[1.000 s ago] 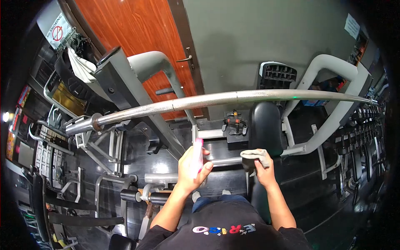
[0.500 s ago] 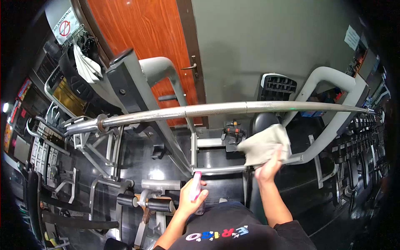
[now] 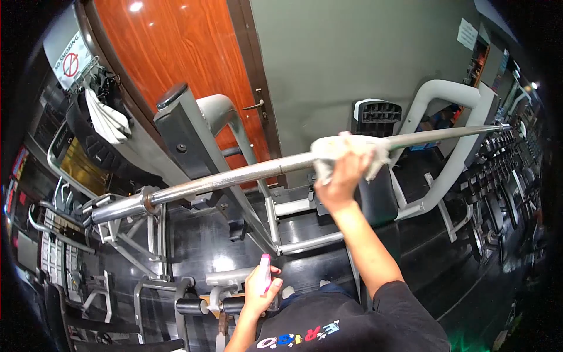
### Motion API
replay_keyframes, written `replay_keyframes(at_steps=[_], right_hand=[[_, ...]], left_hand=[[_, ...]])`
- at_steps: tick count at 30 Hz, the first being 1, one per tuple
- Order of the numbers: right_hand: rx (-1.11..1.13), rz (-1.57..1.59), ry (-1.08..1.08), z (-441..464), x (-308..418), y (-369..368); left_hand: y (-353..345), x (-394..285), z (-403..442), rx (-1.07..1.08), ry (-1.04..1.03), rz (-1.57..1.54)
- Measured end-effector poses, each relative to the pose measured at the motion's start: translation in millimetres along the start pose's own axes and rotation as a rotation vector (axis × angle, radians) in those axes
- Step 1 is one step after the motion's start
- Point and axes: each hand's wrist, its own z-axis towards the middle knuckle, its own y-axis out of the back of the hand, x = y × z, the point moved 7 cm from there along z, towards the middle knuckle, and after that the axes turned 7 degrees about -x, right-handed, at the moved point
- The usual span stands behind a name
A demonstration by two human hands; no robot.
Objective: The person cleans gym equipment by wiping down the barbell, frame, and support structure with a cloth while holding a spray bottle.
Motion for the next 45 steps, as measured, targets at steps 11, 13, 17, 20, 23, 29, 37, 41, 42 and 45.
replay_keyframes(at_steps=[11, 13, 17, 20, 23, 29, 37, 41, 42, 45], right_hand=[[0.312, 0.528, 0.217, -48, 93, -6], [0.313, 0.667, -0.117, -75, 56, -3], [-0.119, 0.564, -1.465, -166, -42, 12], [-0.398, 0.731, -1.5, -187, -90, 23], [-0.533, 0.838, -1.285, -113, -68, 29], [-0.497, 0.762, -1.001, -87, 24, -40], [0.063, 0.774, -0.632, -86, 102, -45], [-0.309, 0.831, -1.183, -120, -2, -5], [-0.383, 0.751, -1.135, -88, 0, 28], [-0.641, 0.601, -0.953, -47, -26, 86]], left_hand=[[22, -2, 9, 0.038, 0.038, -0.144], [28, 3, 8, 0.054, 0.045, -0.166], [39, 14, 7, 0.072, 0.021, -0.152], [46, 16, 7, 0.083, 0.043, -0.182], [50, 21, 7, 0.098, 0.03, -0.165], [61, 20, 3, 0.121, 0.026, -0.183], [86, 26, -4, 0.065, 0.046, -0.227], [91, 35, -4, 0.053, 0.052, -0.243], [89, 36, -4, 0.102, 0.06, -0.228], [81, 34, 1, 0.179, 0.064, -0.22]])
